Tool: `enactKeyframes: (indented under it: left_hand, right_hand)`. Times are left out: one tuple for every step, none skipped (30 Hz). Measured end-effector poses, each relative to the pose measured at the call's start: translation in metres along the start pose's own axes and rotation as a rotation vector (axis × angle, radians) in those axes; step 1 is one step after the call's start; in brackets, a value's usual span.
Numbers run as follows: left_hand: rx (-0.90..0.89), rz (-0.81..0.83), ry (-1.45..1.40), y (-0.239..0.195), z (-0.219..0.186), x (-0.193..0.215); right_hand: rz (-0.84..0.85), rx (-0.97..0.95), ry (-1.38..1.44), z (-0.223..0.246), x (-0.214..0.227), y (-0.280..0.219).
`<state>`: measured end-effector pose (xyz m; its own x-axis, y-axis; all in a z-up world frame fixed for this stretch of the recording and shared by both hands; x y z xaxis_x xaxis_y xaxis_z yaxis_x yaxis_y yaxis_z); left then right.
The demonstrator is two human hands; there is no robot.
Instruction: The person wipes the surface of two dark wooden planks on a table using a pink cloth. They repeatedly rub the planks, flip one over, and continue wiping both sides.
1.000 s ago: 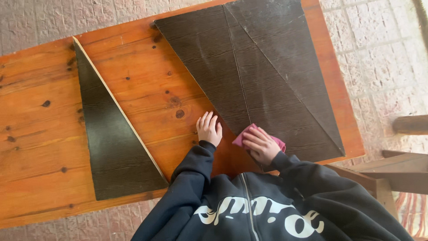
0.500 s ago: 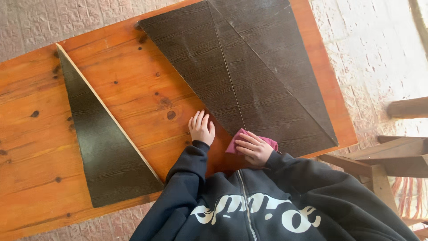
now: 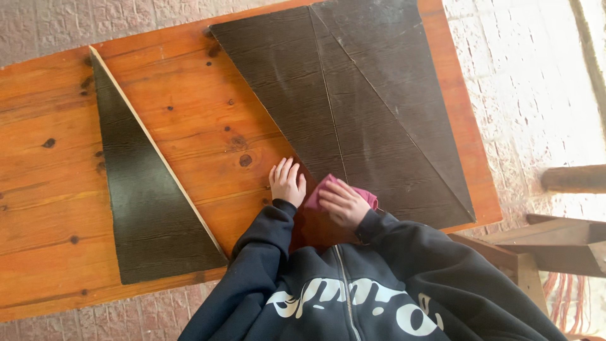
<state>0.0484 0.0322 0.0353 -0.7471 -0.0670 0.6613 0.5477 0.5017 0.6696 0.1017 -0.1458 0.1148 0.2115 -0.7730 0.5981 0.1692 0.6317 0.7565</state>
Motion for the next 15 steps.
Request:
enactKeyframes:
  left_hand:
    - [0.002,-0.004,0.006,0.002,0.001,-0.001]
    - [0.009,-0.003,-0.005,0.001,0.001,-0.001]
    - [0.016,-0.002,-0.015,0.000,0.002,-0.002]
    - [0.014,-0.007,-0.011,0.000,0.002,-0.001]
    - [0.028,0.000,-0.026,0.000,0.003,-0.001]
    - [0.039,0.010,-0.045,-0.001,0.002,-0.002]
    - [0.034,0.010,-0.045,0.003,0.005,-0.003]
    - [0.032,0.012,-0.040,0.002,0.004,-0.003]
    - [0.030,0.014,-0.034,0.000,0.004,-0.003]
    - [0.032,0.011,-0.034,0.000,0.004,-0.003]
    - [0.035,0.025,-0.038,0.000,0.003,-0.004]
    - [0.038,0.039,-0.039,0.000,0.005,-0.004]
    - [0.042,0.036,-0.035,-0.001,0.005,-0.003]
    - [0.034,0.032,-0.027,-0.001,0.004,-0.003]
    - [0.026,0.029,-0.019,-0.001,0.003,-0.003]
  right_hand:
    - [-0.002,0.005,0.005,0.000,0.006,0.000]
    - [0.010,0.014,0.082,0.004,0.013,-0.002]
    - [0.022,0.023,0.160,0.007,0.019,-0.004]
    - [0.018,0.029,0.162,0.000,0.027,-0.001]
    - [0.023,0.020,0.123,-0.009,0.034,0.002]
    - [0.028,0.006,0.079,-0.016,0.043,0.004]
    - [0.024,0.005,0.077,-0.029,0.035,0.006]
    - [0.017,-0.007,0.006,-0.043,0.031,0.006]
    - [0.010,-0.020,-0.065,-0.056,0.028,0.004]
    - [0.011,-0.016,-0.065,-0.058,0.019,0.008]
    - [-0.001,-0.050,-0.116,-0.063,0.011,0.013]
    - [-0.013,-0.083,-0.162,-0.068,0.002,0.017]
    - [-0.011,-0.079,-0.159,-0.063,-0.008,0.022]
    - [-0.040,-0.058,-0.163,-0.059,-0.015,0.027]
    - [-0.068,-0.036,-0.168,-0.054,-0.023,0.031]
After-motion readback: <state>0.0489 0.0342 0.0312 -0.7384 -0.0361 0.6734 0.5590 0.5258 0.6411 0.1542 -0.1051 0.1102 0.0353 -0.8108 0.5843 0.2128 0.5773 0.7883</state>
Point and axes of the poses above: each hand's wrist, its own y-axis towards the middle knuckle, its own x-axis out of the back of the hand, z = x × y, the point moved 7 cm from there along y, towards the middle knuckle, and after that the axes turned 15 degrees about -z, right-handed, at the moved point
